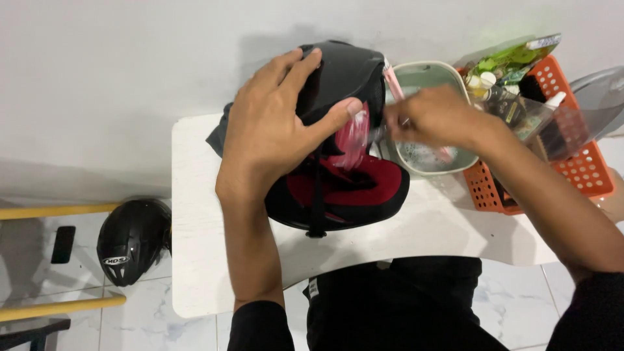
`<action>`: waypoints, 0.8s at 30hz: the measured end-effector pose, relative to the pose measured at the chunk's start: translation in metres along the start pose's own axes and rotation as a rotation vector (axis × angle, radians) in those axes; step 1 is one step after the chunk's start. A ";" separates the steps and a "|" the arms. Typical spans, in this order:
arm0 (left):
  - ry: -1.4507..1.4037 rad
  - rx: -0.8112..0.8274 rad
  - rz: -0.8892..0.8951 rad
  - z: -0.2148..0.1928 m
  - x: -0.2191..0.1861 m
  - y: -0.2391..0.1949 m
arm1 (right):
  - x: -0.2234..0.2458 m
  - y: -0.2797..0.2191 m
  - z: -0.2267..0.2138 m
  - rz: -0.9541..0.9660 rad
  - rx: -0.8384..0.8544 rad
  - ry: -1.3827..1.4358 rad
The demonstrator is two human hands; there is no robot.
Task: Scrubbing the interior lining of a motorcycle helmet using a toothbrush and soapy water.
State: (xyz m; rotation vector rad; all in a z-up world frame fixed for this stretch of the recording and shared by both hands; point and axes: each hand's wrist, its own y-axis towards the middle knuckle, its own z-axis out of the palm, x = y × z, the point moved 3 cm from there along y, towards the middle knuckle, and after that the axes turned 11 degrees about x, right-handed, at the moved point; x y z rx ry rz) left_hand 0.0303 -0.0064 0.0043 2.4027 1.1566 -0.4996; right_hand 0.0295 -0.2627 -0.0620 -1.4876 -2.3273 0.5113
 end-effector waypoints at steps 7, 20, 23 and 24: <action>-0.012 0.022 -0.035 -0.003 -0.003 0.000 | -0.029 0.008 -0.001 0.063 -0.481 -0.448; -0.039 0.046 -0.068 -0.002 -0.003 0.001 | -0.028 0.016 -0.013 -0.051 -0.600 -0.522; -0.040 0.049 -0.070 -0.004 -0.005 0.001 | -0.026 0.023 -0.012 -0.016 -0.404 -0.450; -0.033 0.050 -0.065 -0.004 -0.005 0.002 | -0.025 0.025 -0.011 -0.003 -0.241 -0.375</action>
